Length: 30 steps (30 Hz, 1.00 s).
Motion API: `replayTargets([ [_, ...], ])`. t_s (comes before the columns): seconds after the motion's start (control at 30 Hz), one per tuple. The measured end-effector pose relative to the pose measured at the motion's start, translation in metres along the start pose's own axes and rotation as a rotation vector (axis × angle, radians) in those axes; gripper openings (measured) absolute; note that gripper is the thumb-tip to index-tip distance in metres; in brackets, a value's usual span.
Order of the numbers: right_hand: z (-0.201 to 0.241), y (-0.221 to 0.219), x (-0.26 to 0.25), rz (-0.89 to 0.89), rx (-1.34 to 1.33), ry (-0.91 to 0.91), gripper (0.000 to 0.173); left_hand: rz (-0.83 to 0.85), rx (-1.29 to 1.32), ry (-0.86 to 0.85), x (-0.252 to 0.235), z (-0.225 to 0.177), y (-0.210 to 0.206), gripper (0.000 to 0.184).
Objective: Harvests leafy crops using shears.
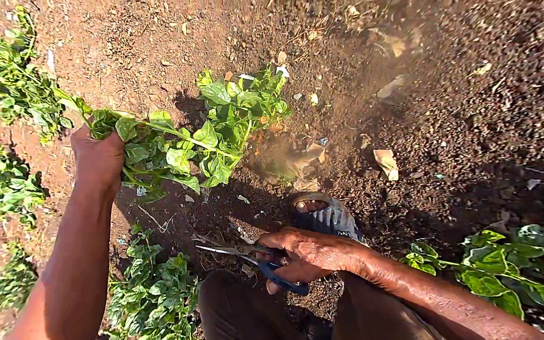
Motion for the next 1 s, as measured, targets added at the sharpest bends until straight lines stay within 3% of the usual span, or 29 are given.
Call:
replayTargets([
  [0.07, 0.002, -0.005, -0.001, 0.045, 0.011, 0.036, 0.042, 0.1, -0.025, -0.055, 0.023, -0.03, -0.034, 0.014],
  [0.17, -0.002, -0.017, -0.005, 0.125, 0.007, 0.019, 0.043, 0.457, -0.044, -0.289, 0.06, -0.082, -0.086, 0.034],
  [0.23, -0.009, -0.022, -0.007, 0.146, 0.01, -0.019, 0.044, 0.475, -0.054, -0.398, 0.069, -0.104, -0.081, 0.035],
  [0.37, -0.023, -0.023, -0.007, 0.169, 0.004, -0.16, 0.044, 0.19, -0.078, -0.482, 0.093, -0.093, 0.002, 0.031],
  [0.47, -0.032, -0.018, -0.009, 0.089, -0.049, -0.269, 0.039, -0.1, 0.033, -0.383, 0.145, -0.034, 0.073, 0.032],
  [0.53, -0.029, -0.009, -0.015, -0.051, -0.132, -0.253, 0.036, -0.301, 0.15, -0.301, 0.188, 0.014, 0.096, 0.027],
  [0.63, -0.016, -0.006, -0.036, -0.139, -0.147, -0.201, 0.046, -0.549, 0.359, -0.174, 0.242, 0.076, 0.09, 0.021],
  [0.8, -0.014, -0.056, -0.083, 0.226, 0.307, -0.302, 0.058, -0.766, 0.751, -0.087, 0.295, 0.113, 0.057, 0.023],
  [0.9, -0.018, -0.079, -0.101, 0.37, 0.337, -0.318, 0.064, -0.934, 0.833, -0.011, 0.318, 0.131, 0.074, 0.022],
  [1.0, 0.011, -0.066, -0.124, 0.39, 0.291, -0.31, 0.063, -1.054, 0.806, 0.054, 0.342, 0.15, 0.103, 0.022],
])
Point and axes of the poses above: each hand's wrist, its own x-axis away from the middle knuckle, its own y-axis out of the back of the hand, z = x × y, the point moved 8 cm from there along -x, towards the middle knuckle, and after that the axes turned 15 degrees about x, right-handed, at the moved point
